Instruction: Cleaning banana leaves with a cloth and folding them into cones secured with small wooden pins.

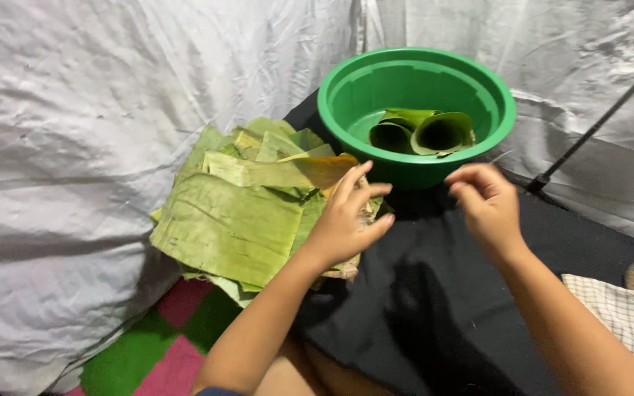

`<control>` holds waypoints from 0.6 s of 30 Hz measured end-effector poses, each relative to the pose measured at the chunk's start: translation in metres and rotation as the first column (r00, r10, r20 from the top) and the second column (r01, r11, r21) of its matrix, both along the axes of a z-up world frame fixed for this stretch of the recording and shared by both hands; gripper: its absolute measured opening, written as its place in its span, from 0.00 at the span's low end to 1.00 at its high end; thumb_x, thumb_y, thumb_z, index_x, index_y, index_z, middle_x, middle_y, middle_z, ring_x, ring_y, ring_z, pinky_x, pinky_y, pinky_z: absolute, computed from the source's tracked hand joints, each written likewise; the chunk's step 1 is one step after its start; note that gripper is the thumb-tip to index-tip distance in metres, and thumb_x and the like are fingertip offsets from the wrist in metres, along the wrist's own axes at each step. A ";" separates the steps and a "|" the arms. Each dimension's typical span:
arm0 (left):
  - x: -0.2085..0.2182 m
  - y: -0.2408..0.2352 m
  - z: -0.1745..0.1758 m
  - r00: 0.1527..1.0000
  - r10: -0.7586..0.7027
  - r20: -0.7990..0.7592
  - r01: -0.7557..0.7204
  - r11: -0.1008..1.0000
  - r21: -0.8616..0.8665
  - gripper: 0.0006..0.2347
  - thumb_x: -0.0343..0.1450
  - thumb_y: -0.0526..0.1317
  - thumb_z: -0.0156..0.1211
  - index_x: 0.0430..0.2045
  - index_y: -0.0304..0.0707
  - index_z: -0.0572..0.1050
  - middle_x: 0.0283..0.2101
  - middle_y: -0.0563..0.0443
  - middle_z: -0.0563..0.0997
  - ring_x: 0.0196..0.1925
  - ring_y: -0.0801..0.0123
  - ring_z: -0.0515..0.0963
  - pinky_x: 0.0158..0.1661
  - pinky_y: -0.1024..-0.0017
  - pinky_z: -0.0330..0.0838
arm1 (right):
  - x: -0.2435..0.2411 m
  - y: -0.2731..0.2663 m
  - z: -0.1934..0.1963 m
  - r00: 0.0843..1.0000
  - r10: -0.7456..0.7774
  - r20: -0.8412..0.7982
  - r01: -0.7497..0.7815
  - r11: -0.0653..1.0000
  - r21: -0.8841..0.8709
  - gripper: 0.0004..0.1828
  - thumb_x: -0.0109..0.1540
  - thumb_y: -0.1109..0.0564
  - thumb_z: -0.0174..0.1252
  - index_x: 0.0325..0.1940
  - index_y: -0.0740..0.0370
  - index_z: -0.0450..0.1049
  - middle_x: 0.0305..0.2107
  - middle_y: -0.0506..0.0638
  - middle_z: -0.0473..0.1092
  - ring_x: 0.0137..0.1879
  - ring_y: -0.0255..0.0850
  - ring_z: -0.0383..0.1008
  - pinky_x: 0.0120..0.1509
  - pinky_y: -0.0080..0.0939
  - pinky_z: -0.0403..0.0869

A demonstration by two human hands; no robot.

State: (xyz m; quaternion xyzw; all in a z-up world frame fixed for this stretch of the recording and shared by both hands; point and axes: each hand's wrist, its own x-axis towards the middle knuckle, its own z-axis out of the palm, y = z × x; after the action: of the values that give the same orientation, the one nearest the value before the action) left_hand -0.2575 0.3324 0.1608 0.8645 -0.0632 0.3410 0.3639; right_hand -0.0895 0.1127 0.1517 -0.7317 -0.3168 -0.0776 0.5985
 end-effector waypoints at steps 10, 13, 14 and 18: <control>-0.089 0.025 -0.019 0.690 0.280 -0.668 -0.002 0.923 0.386 0.42 0.67 0.44 0.69 0.75 0.57 0.47 0.77 0.36 0.40 0.77 0.31 0.41 0.64 0.23 0.43 | -0.060 0.097 -0.083 0.541 0.222 -0.811 -0.425 0.905 -0.036 0.22 0.62 0.56 0.63 0.58 0.66 0.71 0.38 0.71 0.75 0.37 0.55 0.83 0.40 0.56 0.83; -0.083 0.038 -0.046 0.688 0.323 -0.649 -0.109 0.931 0.348 0.42 0.65 0.28 0.57 0.76 0.56 0.44 0.77 0.37 0.44 0.77 0.39 0.50 0.67 0.30 0.49 | -0.080 0.116 -0.060 0.528 0.303 -0.793 -0.448 0.893 0.042 0.24 0.63 0.58 0.60 0.63 0.62 0.70 0.38 0.61 0.75 0.38 0.45 0.81 0.43 0.47 0.84; -0.081 0.048 -0.063 0.670 0.365 -0.647 -0.232 0.930 0.285 0.35 0.68 0.29 0.53 0.73 0.53 0.53 0.65 0.34 0.62 0.67 0.42 0.65 0.60 0.40 0.62 | -0.089 0.116 -0.042 0.504 0.348 -0.791 -0.453 0.886 0.101 0.26 0.65 0.50 0.57 0.66 0.60 0.68 0.44 0.64 0.74 0.42 0.47 0.81 0.44 0.49 0.83; -0.081 0.064 -0.056 0.642 0.264 -0.720 -0.579 0.783 -0.228 0.24 0.76 0.43 0.47 0.69 0.35 0.63 0.65 0.34 0.73 0.70 0.49 0.69 0.65 0.48 0.64 | -0.089 0.120 -0.035 0.499 0.356 -0.790 -0.408 0.901 0.148 0.25 0.67 0.47 0.54 0.65 0.62 0.66 0.46 0.66 0.72 0.44 0.50 0.80 0.47 0.52 0.82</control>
State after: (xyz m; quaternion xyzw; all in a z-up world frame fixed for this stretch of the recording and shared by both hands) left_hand -0.3382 0.3966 0.1051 0.8106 0.3558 0.0995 0.4544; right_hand -0.1782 0.2324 0.1172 -0.6154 -0.1689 0.4026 0.6562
